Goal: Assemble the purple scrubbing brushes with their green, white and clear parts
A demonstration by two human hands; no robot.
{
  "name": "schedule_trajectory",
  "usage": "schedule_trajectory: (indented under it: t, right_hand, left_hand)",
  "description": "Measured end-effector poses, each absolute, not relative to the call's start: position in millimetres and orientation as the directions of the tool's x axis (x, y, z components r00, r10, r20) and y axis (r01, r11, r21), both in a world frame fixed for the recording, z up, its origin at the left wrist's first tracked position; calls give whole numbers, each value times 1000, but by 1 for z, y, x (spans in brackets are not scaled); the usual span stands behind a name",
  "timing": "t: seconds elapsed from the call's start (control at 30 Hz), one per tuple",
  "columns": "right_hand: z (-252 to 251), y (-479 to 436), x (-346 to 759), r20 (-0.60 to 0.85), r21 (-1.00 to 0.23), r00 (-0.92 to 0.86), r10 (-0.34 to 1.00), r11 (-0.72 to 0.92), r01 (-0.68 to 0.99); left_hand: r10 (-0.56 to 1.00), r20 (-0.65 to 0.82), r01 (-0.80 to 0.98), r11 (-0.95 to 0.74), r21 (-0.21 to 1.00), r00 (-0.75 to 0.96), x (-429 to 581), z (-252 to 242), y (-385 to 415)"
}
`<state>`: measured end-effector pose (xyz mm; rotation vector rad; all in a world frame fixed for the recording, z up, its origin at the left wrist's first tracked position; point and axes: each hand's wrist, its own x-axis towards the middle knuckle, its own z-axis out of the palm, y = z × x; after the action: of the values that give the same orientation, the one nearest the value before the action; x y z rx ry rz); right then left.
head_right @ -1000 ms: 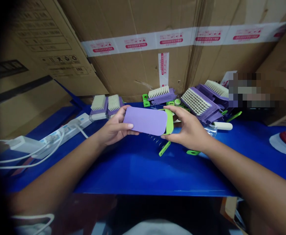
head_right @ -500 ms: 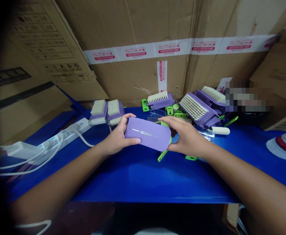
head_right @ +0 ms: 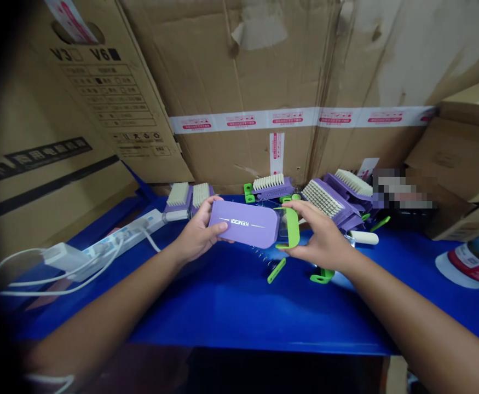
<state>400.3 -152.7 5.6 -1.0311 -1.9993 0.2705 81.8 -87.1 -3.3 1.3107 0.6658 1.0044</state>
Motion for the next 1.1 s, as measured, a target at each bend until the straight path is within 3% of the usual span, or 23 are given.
schedule_trajectory:
  t: [0.43,0.7,0.93,1.1]
  right_hand:
    - [2,-154,399,557,-522,-365,746,656,545]
    - [-6,-153,392,561,-434,-419,714,685,585]
    - [4,-150,403,435,-555,-503,747,662,503]
    - [-2,-147,397,570,-489,-444,691,720,493]
  left_hand:
    - [869,112,-193,-20,981,481,90,-7,-97]
    - [876,112,-138,-53,989,469,94,-15,-97]
    - [895,29,-178,56,983,444,99,-21,-101]
    - [911,37,-156,29,987,410,102,-22,-105]
